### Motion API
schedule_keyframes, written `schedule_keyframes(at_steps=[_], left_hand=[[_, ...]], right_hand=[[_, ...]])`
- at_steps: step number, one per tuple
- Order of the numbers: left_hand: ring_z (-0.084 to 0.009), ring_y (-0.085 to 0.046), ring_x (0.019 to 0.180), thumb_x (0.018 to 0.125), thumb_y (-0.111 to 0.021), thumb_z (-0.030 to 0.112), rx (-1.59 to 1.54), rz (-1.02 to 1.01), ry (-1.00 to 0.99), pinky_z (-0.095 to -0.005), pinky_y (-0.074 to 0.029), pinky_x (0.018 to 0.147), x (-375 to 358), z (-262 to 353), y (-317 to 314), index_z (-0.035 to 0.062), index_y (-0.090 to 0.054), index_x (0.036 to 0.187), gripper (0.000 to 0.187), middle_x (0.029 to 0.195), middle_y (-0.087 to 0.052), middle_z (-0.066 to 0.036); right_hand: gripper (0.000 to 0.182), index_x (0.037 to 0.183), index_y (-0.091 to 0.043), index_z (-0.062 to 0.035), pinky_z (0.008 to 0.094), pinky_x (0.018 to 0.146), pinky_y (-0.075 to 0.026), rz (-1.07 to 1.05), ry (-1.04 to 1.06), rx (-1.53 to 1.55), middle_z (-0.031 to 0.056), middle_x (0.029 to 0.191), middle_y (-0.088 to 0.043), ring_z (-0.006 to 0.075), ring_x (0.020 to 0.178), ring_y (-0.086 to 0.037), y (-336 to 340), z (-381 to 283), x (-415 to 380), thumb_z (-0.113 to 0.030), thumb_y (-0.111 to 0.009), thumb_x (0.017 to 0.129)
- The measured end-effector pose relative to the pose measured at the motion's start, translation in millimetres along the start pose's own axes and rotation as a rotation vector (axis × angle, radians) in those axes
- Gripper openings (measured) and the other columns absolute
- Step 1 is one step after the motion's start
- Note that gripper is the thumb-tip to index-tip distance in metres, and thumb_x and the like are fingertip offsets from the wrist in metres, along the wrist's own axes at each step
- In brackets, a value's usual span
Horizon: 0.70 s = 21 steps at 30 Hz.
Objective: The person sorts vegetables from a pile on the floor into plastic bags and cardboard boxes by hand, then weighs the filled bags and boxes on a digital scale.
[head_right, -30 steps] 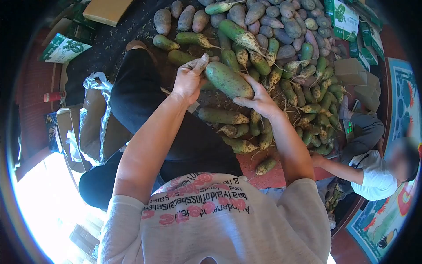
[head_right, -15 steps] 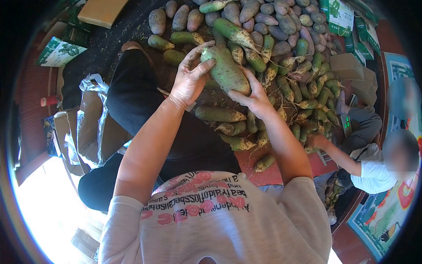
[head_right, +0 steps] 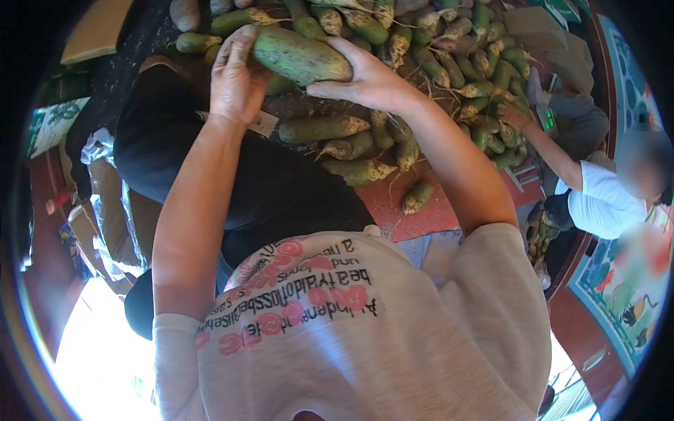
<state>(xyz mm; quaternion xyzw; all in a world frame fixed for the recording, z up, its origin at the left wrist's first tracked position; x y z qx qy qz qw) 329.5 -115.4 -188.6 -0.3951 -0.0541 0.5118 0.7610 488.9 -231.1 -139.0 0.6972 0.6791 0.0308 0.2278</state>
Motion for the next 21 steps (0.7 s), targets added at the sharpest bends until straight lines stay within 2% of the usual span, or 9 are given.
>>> schedule_keyframes(at_steps=[6,7,8,10,11,13,17,20,21], left_hand=[[-0.0189,-0.051,0.108,0.090,-0.058,0.030,-0.026,0.055,0.107,-0.0421,-0.041,0.096,1,5,0,0.0055,-0.054,0.117,0.037,0.114,-0.056,-0.005],[-0.0194,-0.050,0.110,0.090,-0.057,0.030,-0.042,0.061,0.114,-0.0422,-0.040,0.098,1,6,1,0.0047,-0.053,0.118,0.038,0.115,-0.056,-0.006],[-0.0201,-0.049,0.112,0.091,-0.057,0.029,-0.113,0.005,0.129,-0.0426,-0.040,0.099,5,5,5,0.0044,-0.052,0.120,0.039,0.117,-0.055,-0.006],[-0.0215,-0.047,0.116,0.091,-0.056,0.028,-0.253,-0.107,0.155,-0.0433,-0.039,0.101,9,9,3,0.0039,-0.050,0.122,0.039,0.121,-0.053,-0.008],[-0.0227,-0.046,0.118,0.091,-0.056,0.023,-0.203,-0.269,0.150,-0.0430,-0.037,0.103,6,12,2,0.0044,-0.050,0.122,0.037,0.124,-0.051,-0.008],[-0.0229,-0.045,0.119,0.090,-0.058,0.020,-0.097,-0.261,0.115,-0.0435,-0.036,0.104,-4,18,-13,0.0051,-0.050,0.122,0.036,0.124,-0.051,-0.009],[-0.0233,-0.047,0.117,0.088,-0.060,0.015,-0.037,-0.207,0.102,-0.0443,-0.038,0.102,-1,13,-4,0.0053,-0.050,0.122,0.037,0.124,-0.052,-0.009],[-0.0229,-0.050,0.114,0.087,-0.061,0.014,-0.028,-0.222,0.095,-0.0442,-0.040,0.100,-2,11,-4,0.0051,-0.051,0.120,0.036,0.121,-0.053,-0.009],[-0.0227,-0.050,0.113,0.087,-0.062,0.014,-0.029,-0.233,0.092,-0.0439,-0.041,0.099,-3,10,-6,0.0051,-0.051,0.120,0.036,0.120,-0.054,-0.009]], right_hand=[[0.072,0.133,-0.037,-0.0010,0.0313,0.093,-0.043,-0.018,0.015,-0.223,0.0125,0.123,-0.049,0.0190,0.112,-0.049,19,19,11,-0.018,-0.076,0.074],[0.067,0.132,-0.039,0.0002,0.0303,0.090,-0.045,-0.084,-0.033,-0.133,0.0125,0.120,-0.051,0.0178,0.110,-0.050,27,15,12,-0.018,-0.073,0.077],[0.082,0.134,-0.035,0.0042,0.0306,0.085,-0.047,-0.176,-0.103,-0.080,0.0194,0.118,-0.054,0.0227,0.104,-0.056,36,9,13,-0.039,-0.073,0.076],[0.075,0.136,-0.036,-0.0005,0.0372,0.084,-0.047,-0.229,-0.194,0.077,0.0199,0.120,-0.054,0.0245,0.107,-0.054,44,13,19,-0.037,-0.069,0.080],[0.066,0.134,-0.038,0.0000,0.0354,0.084,-0.046,-0.206,-0.256,0.169,0.0176,0.119,-0.054,0.0229,0.104,-0.055,49,11,20,-0.034,-0.064,0.084],[0.050,0.130,-0.043,0.0011,0.0317,0.085,-0.045,-0.159,-0.380,0.354,0.0129,0.117,-0.055,0.0197,0.098,-0.056,56,1,20,-0.029,-0.054,0.093],[0.054,0.131,-0.042,0.0028,0.0346,0.094,-0.040,-0.129,-0.179,-0.134,0.0175,0.129,-0.049,0.0282,0.114,-0.049,60,13,32,-0.038,-0.047,0.095],[0.048,0.131,-0.042,0.0024,0.0350,0.097,-0.037,-0.114,-0.248,-0.198,0.0181,0.129,-0.049,0.0279,0.121,-0.044,57,25,37,-0.030,-0.048,0.095],[0.042,0.129,-0.044,0.0021,0.0371,0.098,-0.037,-0.070,-0.207,-0.207,0.0205,0.129,-0.048,0.0305,0.121,-0.044,55,30,38,-0.020,-0.050,0.093]])
Point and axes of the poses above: each hand's wrist, its own x-axis towards the middle knuckle, its own y-axis out of the back of the hand, z = x × y, the point moved 1 cm from there along x, towards the middle knuckle
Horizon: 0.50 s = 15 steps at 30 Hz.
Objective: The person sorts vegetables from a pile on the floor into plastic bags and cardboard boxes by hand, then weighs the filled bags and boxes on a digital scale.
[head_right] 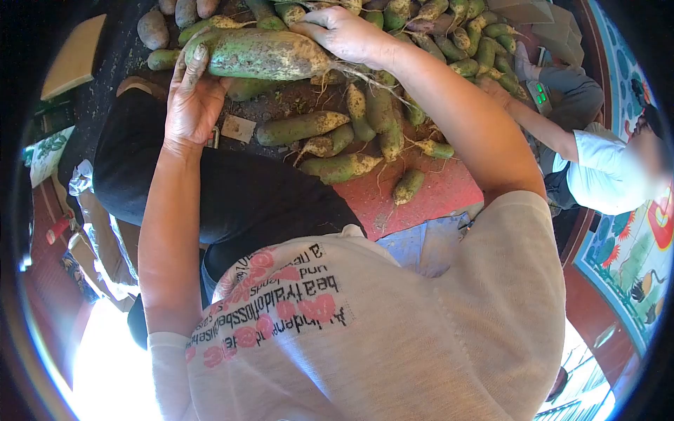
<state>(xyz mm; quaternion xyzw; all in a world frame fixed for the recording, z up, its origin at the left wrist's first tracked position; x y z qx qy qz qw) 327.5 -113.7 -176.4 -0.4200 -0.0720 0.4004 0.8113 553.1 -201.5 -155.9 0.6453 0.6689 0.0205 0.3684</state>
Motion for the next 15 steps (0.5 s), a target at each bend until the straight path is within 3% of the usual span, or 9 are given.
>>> schedule_keyframes(at_steps=[3,5,6,7,9,11,15], left_hand=[[-0.0183,-0.057,0.097,0.078,-0.073,0.018,0.049,0.113,-0.021,-0.0361,-0.047,0.080,-1,1,-9,0.0078,-0.054,0.112,0.040,0.107,-0.059,-0.006],[-0.0193,-0.057,0.100,0.077,-0.075,0.021,0.165,0.272,0.036,-0.0395,-0.048,0.077,2,-1,2,0.0078,-0.050,0.116,0.049,0.108,-0.059,-0.006],[-0.0199,-0.057,0.099,0.076,-0.076,0.021,0.226,0.348,0.055,-0.0396,-0.049,0.076,4,-3,7,0.0070,-0.050,0.116,0.050,0.108,-0.059,-0.006],[-0.0240,-0.055,0.102,0.081,-0.071,0.024,0.278,0.408,0.073,-0.0456,-0.048,0.080,2,-1,0,0.0059,-0.051,0.115,0.044,0.111,-0.057,-0.009],[-0.0246,-0.056,0.101,0.082,-0.070,0.029,0.371,0.469,0.116,-0.0456,-0.050,0.079,2,-2,-2,0.0048,-0.051,0.116,0.046,0.110,-0.057,-0.010],[-0.0250,-0.057,0.099,0.084,-0.066,0.032,0.251,0.497,0.211,-0.0450,-0.050,0.079,3,-3,-5,0.0040,-0.051,0.116,0.045,0.108,-0.058,-0.010],[-0.0264,-0.060,0.093,0.089,-0.059,0.035,0.251,0.474,0.298,-0.0440,-0.051,0.081,5,-8,15,0.0025,-0.053,0.116,0.043,0.105,-0.059,-0.011]], right_hand=[[0.043,0.130,-0.043,0.0009,0.0379,0.098,-0.038,0.166,-0.049,-0.486,0.0220,0.131,-0.045,0.0325,0.121,-0.044,15,2,-22,-0.015,-0.052,0.091],[0.056,0.131,-0.044,-0.0059,0.0363,0.096,-0.040,0.495,0.025,-1.175,0.0156,0.123,-0.053,0.0249,0.115,-0.050,13,32,-18,-0.026,-0.066,0.083],[0.061,0.134,-0.042,-0.0105,0.0435,0.097,-0.039,0.479,0.143,-0.859,0.0171,0.128,-0.049,0.0298,0.117,-0.046,14,41,-15,-0.033,-0.065,0.082],[0.066,0.137,-0.039,-0.0151,0.0507,0.099,-0.038,0.444,0.256,-0.541,0.0186,0.133,-0.044,0.0348,0.120,-0.043,14,31,-11,-0.041,-0.065,0.081],[0.072,0.137,-0.038,-0.0157,0.0493,0.102,-0.036,0.278,0.270,-0.284,0.0177,0.135,-0.041,0.0351,0.120,-0.044,-18,-4,-28,-0.042,-0.068,0.078],[0.077,0.136,-0.038,-0.0149,0.0480,0.101,-0.037,0.176,0.321,-0.262,0.0177,0.134,-0.043,0.0365,0.118,-0.046,-50,-34,-31,-0.041,-0.073,0.072],[0.076,0.134,-0.040,-0.0079,0.0360,0.100,-0.039,0.253,0.275,0.001,0.0144,0.131,-0.047,0.0256,0.119,-0.047,-77,-8,-18,-0.016,-0.079,0.069]])
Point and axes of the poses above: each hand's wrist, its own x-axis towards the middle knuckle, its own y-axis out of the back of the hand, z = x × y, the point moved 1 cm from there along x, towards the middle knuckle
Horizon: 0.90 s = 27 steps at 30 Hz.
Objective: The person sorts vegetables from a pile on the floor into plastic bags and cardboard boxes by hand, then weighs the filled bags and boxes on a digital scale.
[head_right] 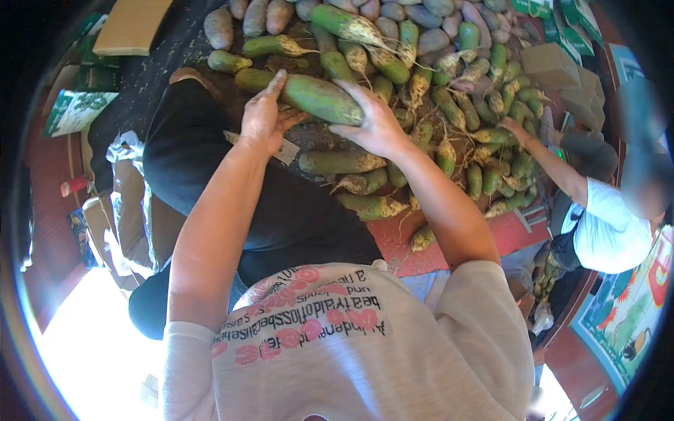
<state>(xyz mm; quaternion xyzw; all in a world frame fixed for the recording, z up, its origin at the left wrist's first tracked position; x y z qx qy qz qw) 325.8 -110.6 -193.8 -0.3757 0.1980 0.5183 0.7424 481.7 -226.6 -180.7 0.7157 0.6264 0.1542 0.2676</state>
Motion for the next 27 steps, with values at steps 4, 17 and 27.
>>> schedule_keyframes(at_steps=[4,17,27], left_hand=[[-0.0211,-0.061,0.088,0.092,-0.054,0.029,0.076,0.028,-0.053,-0.0383,-0.053,0.075,-1,-2,5,0.0019,-0.059,0.107,0.031,0.101,-0.061,-0.008],[-0.0215,-0.055,0.105,0.089,-0.060,0.022,-0.020,-0.248,-0.184,-0.0401,-0.043,0.093,-12,1,-6,0.0032,-0.060,0.113,0.030,0.110,-0.061,-0.006],[-0.0233,-0.052,0.110,0.094,-0.050,0.021,-0.179,-0.087,-0.318,-0.0393,-0.041,0.099,-12,12,6,-0.0008,-0.049,0.120,0.034,0.119,-0.055,-0.011]], right_hand=[[0.075,0.133,-0.040,-0.0066,0.0324,0.099,-0.037,-0.065,-0.012,0.125,0.0115,0.128,-0.048,0.0210,0.119,-0.046,1,13,-6,-0.014,-0.079,0.070],[0.073,0.139,-0.029,-0.0101,0.0221,0.043,-0.034,-0.257,-0.575,0.827,0.0091,0.091,-0.058,0.0176,0.068,-0.060,37,8,-23,-0.029,-0.068,0.080],[0.075,0.138,-0.032,-0.0080,0.0223,0.052,-0.043,-0.382,-0.429,0.683,0.0074,0.099,-0.060,0.0124,0.074,-0.060,43,-26,-3,-0.034,-0.069,0.078]])
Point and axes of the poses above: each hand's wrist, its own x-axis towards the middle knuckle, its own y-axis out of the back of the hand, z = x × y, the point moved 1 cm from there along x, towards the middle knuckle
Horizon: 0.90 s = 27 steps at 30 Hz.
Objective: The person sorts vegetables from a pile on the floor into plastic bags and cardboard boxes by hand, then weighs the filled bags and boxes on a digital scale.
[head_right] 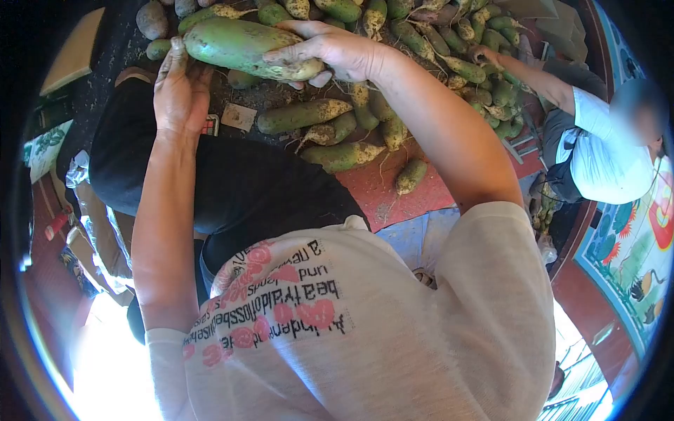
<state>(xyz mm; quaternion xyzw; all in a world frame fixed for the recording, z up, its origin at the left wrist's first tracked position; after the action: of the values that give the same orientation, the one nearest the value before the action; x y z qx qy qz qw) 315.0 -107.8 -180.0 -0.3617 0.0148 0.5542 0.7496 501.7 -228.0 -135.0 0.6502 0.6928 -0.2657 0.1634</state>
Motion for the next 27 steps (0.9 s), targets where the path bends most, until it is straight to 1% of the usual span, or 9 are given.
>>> schedule_keyframes(at_steps=[2,6,10,14,17,19,22,24,27], left_hand=[[-0.0244,-0.041,0.123,0.097,-0.043,0.029,0.057,-0.053,-0.048,-0.0424,-0.031,0.106,-12,10,-16,0.0042,-0.041,0.129,0.041,0.129,-0.046,-0.011],[-0.0259,-0.023,0.134,0.096,-0.033,0.044,-0.032,0.087,0.120,-0.0516,-0.015,0.109,-9,19,-16,0.0175,-0.031,0.139,0.051,0.138,-0.037,-0.009],[-0.0265,-0.050,0.115,0.083,-0.052,-0.010,0.103,0.229,0.030,-0.0491,-0.034,0.099,5,19,-4,0.0088,-0.028,0.139,0.064,0.127,-0.050,-0.017],[-0.0250,-0.056,0.105,0.084,-0.063,0.005,-0.028,0.172,-0.152,-0.0404,-0.043,0.094,25,56,-5,-0.0003,-0.040,0.130,0.052,0.120,-0.055,-0.015],[-0.0210,-0.057,0.103,0.085,-0.064,0.013,-0.190,-0.040,-0.317,-0.0361,-0.044,0.092,51,131,19,0.0001,-0.050,0.123,0.043,0.117,-0.058,-0.011],[-0.0295,-0.023,0.135,0.087,-0.061,0.031,-0.367,-0.020,-0.355,-0.0446,-0.030,0.105,17,203,24,0.0069,-0.031,0.139,0.065,0.146,-0.024,-0.014],[-0.0205,-0.053,0.108,0.087,-0.061,0.026,-0.023,0.104,-0.704,-0.0351,-0.041,0.091,-16,281,110,0.0038,-0.049,0.123,0.044,0.111,-0.057,-0.009],[-0.0177,-0.058,0.097,0.085,-0.064,0.024,0.195,0.392,-0.966,-0.0336,-0.045,0.083,-65,295,143,0.0016,-0.060,0.110,0.034,0.097,-0.063,-0.006],[-0.0184,-0.058,0.101,0.086,-0.063,0.021,0.923,0.584,-0.799,-0.0327,-0.042,0.093,-119,308,221,0.0037,-0.061,0.113,0.032,0.110,-0.063,-0.006]], right_hand=[[0.077,0.138,-0.032,-0.0077,0.0229,0.054,-0.044,0.031,0.098,-0.047,0.0079,0.101,-0.060,0.0132,0.077,-0.061,-3,4,8,-0.034,-0.070,0.077],[0.082,0.139,-0.030,-0.0064,0.0237,0.057,-0.046,0.153,0.237,-0.037,0.0097,0.105,-0.060,0.0145,0.082,-0.061,-4,9,16,-0.036,-0.072,0.074],[0.088,0.138,-0.029,-0.0031,0.0283,0.057,-0.046,0.490,0.019,-0.194,0.0104,0.099,-0.062,0.0145,0.078,-0.061,-7,-2,21,-0.037,-0.074,0.072],[0.086,0.138,-0.031,-0.0046,0.0261,0.051,-0.040,0.421,-0.053,0.123,0.0058,0.089,-0.063,0.0135,0.065,-0.059,19,8,35,-0.035,-0.075,0.071],[0.084,0.138,-0.033,-0.0073,0.0256,0.050,-0.039,0.458,-0.008,-0.118,0.0045,0.088,-0.063,0.0133,0.064,-0.059,16,-20,37,-0.035,-0.075,0.071],[0.082,0.138,-0.035,-0.0092,0.0270,0.053,-0.042,0.510,-0.035,-0.187,0.0064,0.095,-0.063,0.0142,0.071,-0.060,12,-40,36,-0.035,-0.075,0.071],[0.072,0.134,-0.041,-0.0083,0.0260,0.067,-0.046,0.613,0.114,-0.319,0.0069,0.107,-0.060,0.0144,0.088,-0.059,1,-78,41,-0.027,-0.074,0.073],[0.066,0.132,-0.044,-0.0081,0.0249,0.075,-0.045,0.586,0.186,-0.446,0.0058,0.111,-0.058,0.0139,0.094,-0.057,-20,-122,42,-0.021,-0.073,0.075],[0.064,0.133,-0.043,-0.0053,0.0245,0.082,-0.044,0.454,0.403,-0.659,0.0061,0.116,-0.056,0.0140,0.099,-0.055,-69,-182,52,-0.016,-0.071,0.077]])
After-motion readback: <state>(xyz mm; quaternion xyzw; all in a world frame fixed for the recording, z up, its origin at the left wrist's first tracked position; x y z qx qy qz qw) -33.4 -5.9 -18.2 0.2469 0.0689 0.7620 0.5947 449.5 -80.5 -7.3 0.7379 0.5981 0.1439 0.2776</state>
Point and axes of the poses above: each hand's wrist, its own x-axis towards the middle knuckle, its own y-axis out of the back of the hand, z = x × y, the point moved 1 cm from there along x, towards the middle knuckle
